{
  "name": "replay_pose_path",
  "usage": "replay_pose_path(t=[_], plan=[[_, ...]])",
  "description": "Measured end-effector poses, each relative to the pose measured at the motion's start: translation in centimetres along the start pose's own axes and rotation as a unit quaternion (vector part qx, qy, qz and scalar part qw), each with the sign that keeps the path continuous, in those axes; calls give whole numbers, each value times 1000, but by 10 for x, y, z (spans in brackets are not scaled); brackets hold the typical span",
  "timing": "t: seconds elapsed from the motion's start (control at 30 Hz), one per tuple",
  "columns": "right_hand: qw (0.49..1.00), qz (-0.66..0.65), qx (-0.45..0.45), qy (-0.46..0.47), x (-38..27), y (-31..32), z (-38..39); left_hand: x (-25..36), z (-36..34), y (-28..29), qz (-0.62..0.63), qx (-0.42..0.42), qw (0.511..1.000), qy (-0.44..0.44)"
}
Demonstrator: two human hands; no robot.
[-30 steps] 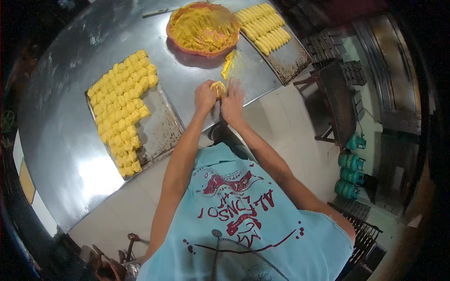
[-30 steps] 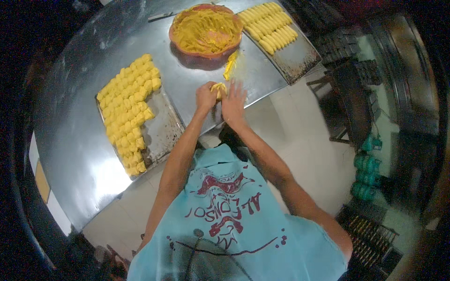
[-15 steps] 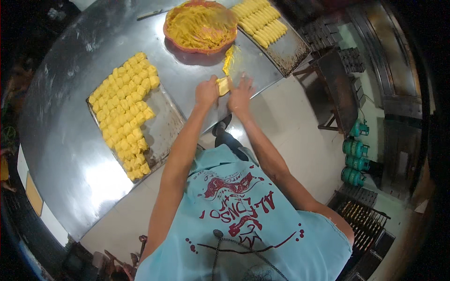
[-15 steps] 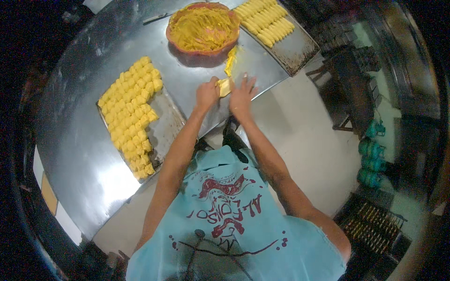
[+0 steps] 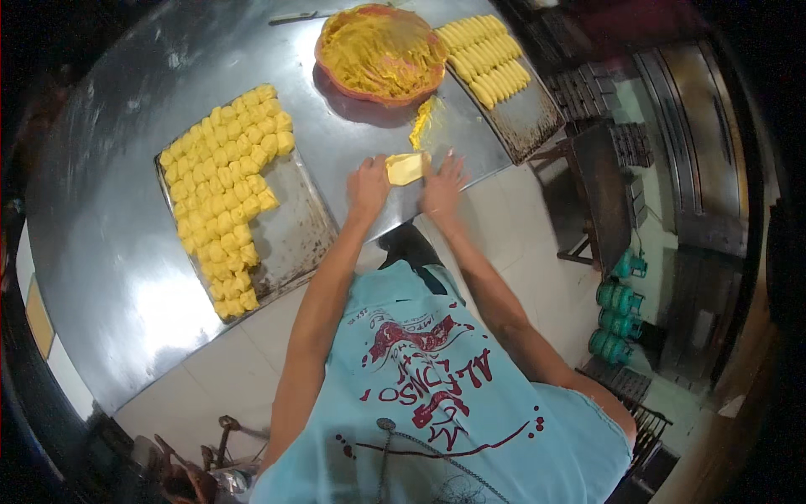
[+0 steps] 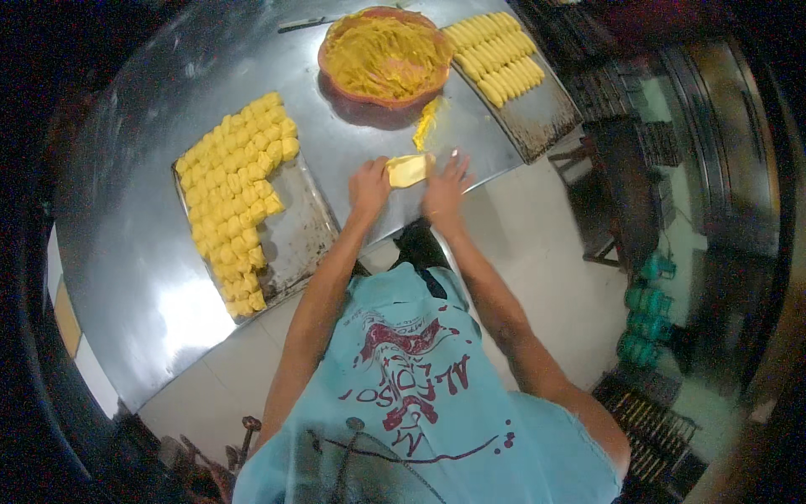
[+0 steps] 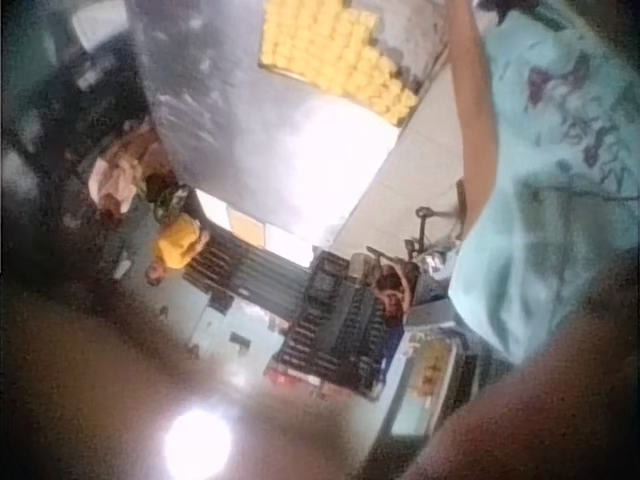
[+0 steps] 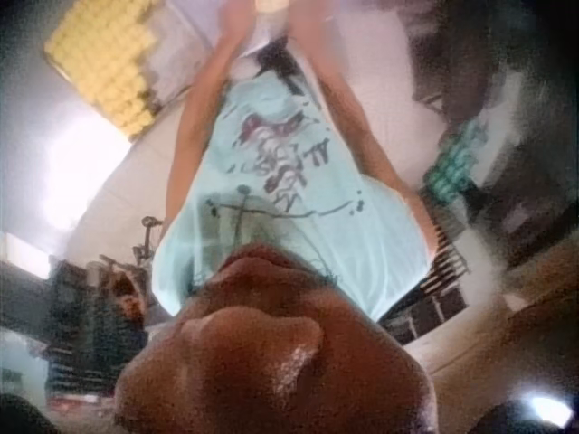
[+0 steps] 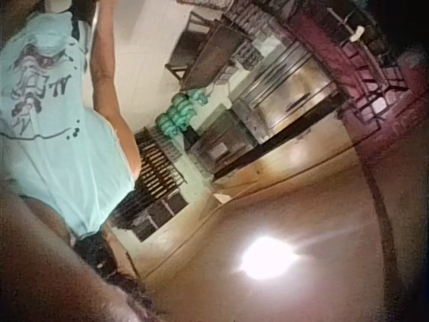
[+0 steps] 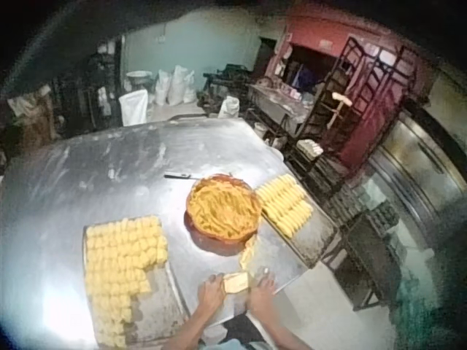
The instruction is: The recorder is forming and rolling pieces of dough, adding a yellow filling from a bowl, and placing the finished rolls onto metal trays in a bakery production area.
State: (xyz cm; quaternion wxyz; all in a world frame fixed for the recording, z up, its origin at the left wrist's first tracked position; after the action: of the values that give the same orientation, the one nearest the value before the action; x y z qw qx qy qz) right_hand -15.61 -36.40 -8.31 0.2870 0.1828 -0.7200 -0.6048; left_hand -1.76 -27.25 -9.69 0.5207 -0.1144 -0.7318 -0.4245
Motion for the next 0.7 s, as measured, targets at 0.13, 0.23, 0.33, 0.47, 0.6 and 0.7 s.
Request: replay_pose_path(t=[0.13,0.23,0.33,0.47,0.6,0.7], plan=[[979,-94,26,177,-59,-9,15,8,0,16,90,86,991,-39],[981,-88,2,171,10,8,-6,-12,4,13,37,49,997,42],[982,-49,-119,137,41,23,-55,-4,3,6,-6,58,997,50],[961,-171,61,210,-3,74,-200,20,-4,8,221,34,953,207],[940,-140,126,285,-62,26,-299,80,-26,8,262,-113,932,223],[926,-109,113,344,-81,19,-302,74,-35,13,157,-220,933,237]])
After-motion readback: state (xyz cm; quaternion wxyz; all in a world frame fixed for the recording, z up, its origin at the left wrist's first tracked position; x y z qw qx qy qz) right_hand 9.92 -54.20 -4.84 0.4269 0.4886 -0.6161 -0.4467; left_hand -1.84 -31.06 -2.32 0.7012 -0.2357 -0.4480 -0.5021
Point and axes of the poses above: each hand's wrist, its own z-axis away from the middle knuckle, its own y-axis out of the back of the hand, x = y × z, the point moved 8 cm from there along -z, towards the middle knuckle, and after that the axes turned 14 degrees about z, right-handed, at the moved point
